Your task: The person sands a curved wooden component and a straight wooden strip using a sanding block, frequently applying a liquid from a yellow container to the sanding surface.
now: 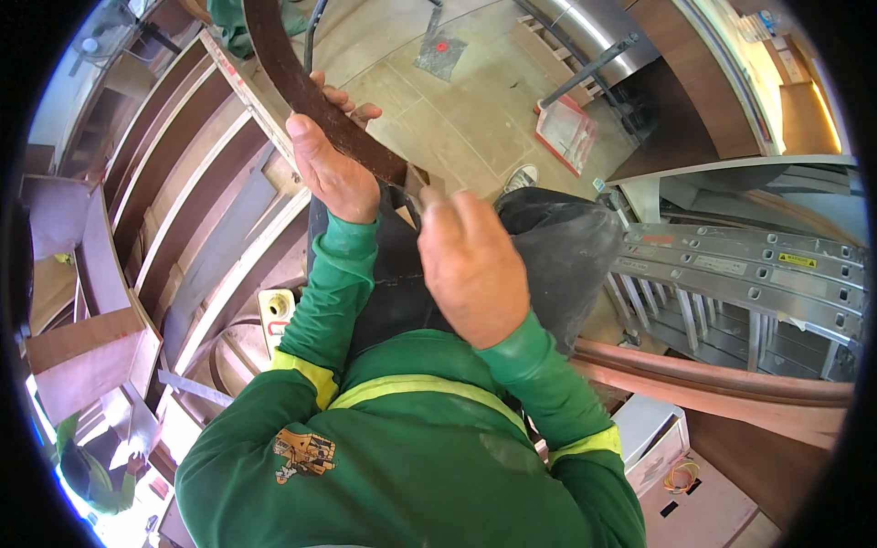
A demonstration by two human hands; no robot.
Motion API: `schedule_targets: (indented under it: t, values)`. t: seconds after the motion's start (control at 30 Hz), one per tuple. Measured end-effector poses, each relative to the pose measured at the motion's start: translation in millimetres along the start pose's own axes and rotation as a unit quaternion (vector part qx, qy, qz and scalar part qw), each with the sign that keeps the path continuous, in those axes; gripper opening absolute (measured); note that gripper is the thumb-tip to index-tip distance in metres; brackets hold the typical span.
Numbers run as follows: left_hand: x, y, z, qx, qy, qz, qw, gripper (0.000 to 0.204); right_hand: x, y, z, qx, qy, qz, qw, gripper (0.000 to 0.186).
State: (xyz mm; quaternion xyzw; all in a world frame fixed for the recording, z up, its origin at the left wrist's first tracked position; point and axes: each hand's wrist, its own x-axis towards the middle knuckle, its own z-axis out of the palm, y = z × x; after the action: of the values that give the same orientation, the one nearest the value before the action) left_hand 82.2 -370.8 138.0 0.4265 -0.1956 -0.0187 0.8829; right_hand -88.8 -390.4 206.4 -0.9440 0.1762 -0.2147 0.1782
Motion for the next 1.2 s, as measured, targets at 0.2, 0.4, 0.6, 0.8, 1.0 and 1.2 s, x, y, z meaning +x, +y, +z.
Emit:
schedule_targets:
  t: [0.2,0.4,0.6,0.8,1.0,1.2]
  values:
    - [3,0,-2,0.000,0.055,-0.029,0.998,0.072,-10,-11,26,-0.014,0.006,-0.039,0.999,0.039]
    - [11,0,-12,0.025,0.035,-0.041,0.998,0.074,-11,-7,9,0.060,0.014,-0.034,0.998,0.039]
    - [15,-5,-14,0.027,-0.015,-0.039,0.999,0.077,0,3,-21,0.057,0.029,-0.052,0.997,0.039]
    - [7,-9,-4,-0.007,-0.026,0.002,1.000,0.075,-2,7,7,0.020,0.038,-0.020,0.999,0.037]
    - [10,-12,-8,0.000,-0.036,-0.003,0.999,0.079,-8,10,0,0.089,0.042,-0.004,0.995,0.031]
    - [12,-13,-4,0.032,-0.046,0.029,0.998,0.079,-6,19,2,0.063,0.026,0.008,0.998,0.028]
